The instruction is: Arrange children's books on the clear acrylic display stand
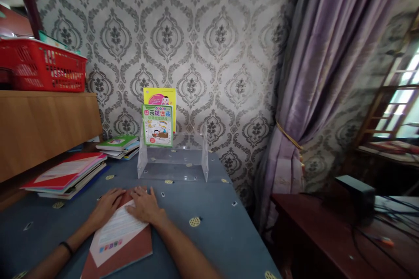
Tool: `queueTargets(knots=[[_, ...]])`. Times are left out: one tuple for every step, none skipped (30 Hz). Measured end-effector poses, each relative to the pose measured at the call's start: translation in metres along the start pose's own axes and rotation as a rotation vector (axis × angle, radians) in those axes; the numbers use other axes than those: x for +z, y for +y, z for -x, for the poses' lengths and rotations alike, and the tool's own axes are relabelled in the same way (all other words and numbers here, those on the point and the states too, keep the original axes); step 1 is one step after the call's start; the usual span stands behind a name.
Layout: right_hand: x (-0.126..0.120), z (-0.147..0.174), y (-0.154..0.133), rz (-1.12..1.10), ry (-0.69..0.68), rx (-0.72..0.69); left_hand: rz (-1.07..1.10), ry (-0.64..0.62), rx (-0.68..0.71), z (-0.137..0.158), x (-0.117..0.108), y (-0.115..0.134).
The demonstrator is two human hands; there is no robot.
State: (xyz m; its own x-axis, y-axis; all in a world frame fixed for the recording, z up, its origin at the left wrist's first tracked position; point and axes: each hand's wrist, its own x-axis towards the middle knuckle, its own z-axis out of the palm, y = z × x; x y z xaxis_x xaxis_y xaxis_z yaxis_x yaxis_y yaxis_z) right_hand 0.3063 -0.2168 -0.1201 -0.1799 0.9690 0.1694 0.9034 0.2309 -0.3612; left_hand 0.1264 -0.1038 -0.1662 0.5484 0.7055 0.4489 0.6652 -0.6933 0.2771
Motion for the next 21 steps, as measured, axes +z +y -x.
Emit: queueTargets(knots=[[-0.001, -0.002, 0.003, -0.009, 0.006, 0.021, -0.004, 0.010, -0.005, 0.000, 0.001, 0.000], [-0.002, -0.004, 0.006, -0.017, 0.017, 0.048, -0.004, 0.015, -0.004, 0.000, 0.000, 0.000], [-0.003, -0.005, 0.010, -0.022, 0.035, 0.077, -0.002, 0.014, 0.002, 0.001, 0.000, 0.000], [-0.004, -0.005, 0.013, -0.021, 0.055, 0.105, 0.003, 0.008, 0.014, 0.000, -0.001, 0.000], [-0.004, -0.004, 0.017, -0.015, 0.074, 0.131, 0.007, 0.000, 0.026, 0.000, -0.001, 0.001], [-0.005, -0.003, 0.020, -0.007, 0.090, 0.154, 0.009, -0.006, 0.035, 0.000, -0.001, 0.001], [-0.005, -0.002, 0.022, 0.002, 0.099, 0.174, 0.006, -0.007, 0.036, -0.001, -0.001, 0.001], [-0.006, -0.002, 0.024, 0.009, 0.102, 0.190, 0.000, -0.005, 0.030, -0.001, 0.000, 0.000], [-0.006, -0.001, 0.026, 0.014, 0.102, 0.200, -0.008, -0.001, 0.026, -0.001, 0.002, 0.000], [-0.006, 0.000, 0.026, 0.019, 0.099, 0.210, -0.017, 0.008, 0.025, -0.002, 0.005, -0.001], [-0.006, 0.000, 0.027, 0.024, 0.093, 0.216, -0.026, 0.020, 0.028, -0.001, 0.008, -0.002], [-0.007, 0.000, 0.027, 0.028, 0.086, 0.220, -0.036, 0.035, 0.034, -0.001, 0.012, -0.002], [-0.007, -0.001, 0.027, 0.032, 0.076, 0.224, -0.045, 0.050, 0.042, -0.001, 0.015, -0.002], [-0.008, -0.001, 0.026, 0.036, 0.062, 0.226, -0.053, 0.064, 0.048, 0.000, 0.017, -0.002], [-0.009, -0.002, 0.026, 0.041, 0.050, 0.229, -0.060, 0.076, 0.052, 0.000, 0.020, -0.001], [-0.010, -0.003, 0.025, 0.048, 0.039, 0.232, -0.066, 0.083, 0.053, 0.001, 0.021, 0.000], [-0.010, -0.004, 0.025, 0.057, 0.032, 0.236, -0.071, 0.084, 0.054, 0.001, 0.021, 0.001], [-0.011, -0.005, 0.024, 0.068, 0.027, 0.240, -0.073, 0.080, 0.054, 0.002, 0.021, 0.003], [-0.011, -0.005, 0.024, 0.080, 0.024, 0.243, -0.075, 0.072, 0.053, 0.002, 0.020, 0.004], [-0.010, -0.006, 0.024, 0.091, 0.023, 0.248, -0.075, 0.065, 0.049, 0.001, 0.019, 0.005], [-0.009, -0.006, 0.024, 0.102, 0.025, 0.252, -0.074, 0.057, 0.047, 0.001, 0.017, 0.006]])
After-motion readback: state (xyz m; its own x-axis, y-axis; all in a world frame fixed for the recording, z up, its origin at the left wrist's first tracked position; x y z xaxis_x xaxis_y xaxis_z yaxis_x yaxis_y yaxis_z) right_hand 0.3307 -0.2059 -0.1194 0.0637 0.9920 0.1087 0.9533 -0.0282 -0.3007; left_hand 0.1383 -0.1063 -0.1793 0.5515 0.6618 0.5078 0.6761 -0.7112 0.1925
